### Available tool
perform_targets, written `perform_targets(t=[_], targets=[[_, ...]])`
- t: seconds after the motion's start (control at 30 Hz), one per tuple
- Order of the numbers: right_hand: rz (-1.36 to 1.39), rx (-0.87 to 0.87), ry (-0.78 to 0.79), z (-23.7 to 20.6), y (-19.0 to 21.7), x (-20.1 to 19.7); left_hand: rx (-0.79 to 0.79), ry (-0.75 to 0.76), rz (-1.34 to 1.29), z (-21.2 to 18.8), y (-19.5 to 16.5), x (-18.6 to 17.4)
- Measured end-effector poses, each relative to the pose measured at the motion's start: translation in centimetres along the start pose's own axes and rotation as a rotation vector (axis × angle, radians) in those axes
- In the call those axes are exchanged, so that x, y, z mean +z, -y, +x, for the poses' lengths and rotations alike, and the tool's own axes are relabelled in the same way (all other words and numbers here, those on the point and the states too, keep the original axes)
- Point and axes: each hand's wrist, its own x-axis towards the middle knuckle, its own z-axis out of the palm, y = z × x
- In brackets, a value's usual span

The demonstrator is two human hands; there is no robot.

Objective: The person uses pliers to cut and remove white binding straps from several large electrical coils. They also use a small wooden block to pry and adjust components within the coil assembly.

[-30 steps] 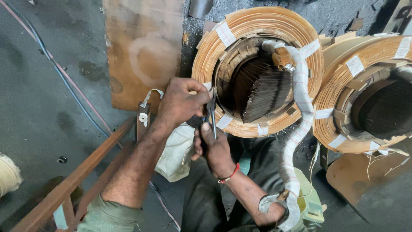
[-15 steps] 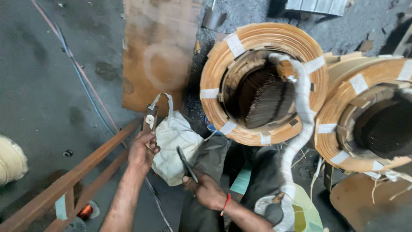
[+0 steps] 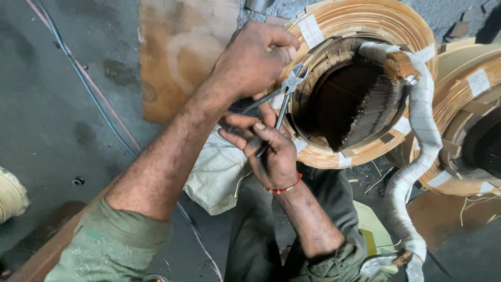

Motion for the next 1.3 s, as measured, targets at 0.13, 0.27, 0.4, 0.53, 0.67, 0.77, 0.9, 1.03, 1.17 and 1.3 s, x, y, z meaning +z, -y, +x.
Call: perform_targets(t=[0.13, 0.27, 0.4, 0.53, 0.67, 0.77, 0.9, 1.03, 1.17, 1.3], targets=[[0.075, 0.015, 0.103, 0.6, 0.5, -0.1, 0.005, 0.047, 0.043, 0.9, -0.3, 0.9], [0.071, -0.028, 0.085, 1.1, 0.3, -0.1, 0.041, 0.033, 0.064, 0.5, 0.4, 1.3], [0.088, -0.071, -0.005, 1.7, -0.3, 0.8, 0.109, 0.0, 0.054, 0.7, 0.6, 1.6], [0.239, -0.138, -0.23, 2.9, -1.3, 2.4, 0.185, -0.021, 0.103, 0.5, 0.6, 1.8], [0.325, -0.282, -0.152, 4.1, -1.9, 3.8, 0.351, -0.015, 0.197, 0.1, 0.5, 2.0], [-1.215, -0.461, -0.469, 4.7, -1.7, 4.7, 0.37, 0.013, 0.32, 0.2, 0.3, 2.1], [-0.201, -0.386, -0.443, 4.5, -1.3, 4.9, 0.319, 0.115, 0.379, 0.4, -0.2, 1.8], [-1.503, -0.611, -0.383, 4.2, -0.4, 5.4, 0.303, 0.179, 0.419, 0.3, -0.8, 1.5], [-0.183, -0.2, -0.426, 4.5, 0.0, 5.8, 0.169, 0.165, 0.555, 0.7, -2.2, 2.3], [0.232, -0.085, -0.523, 5.1, 0.0, 6.5, 0.195, 0.116, 0.568, 0.9, -3.0, 2.8]])
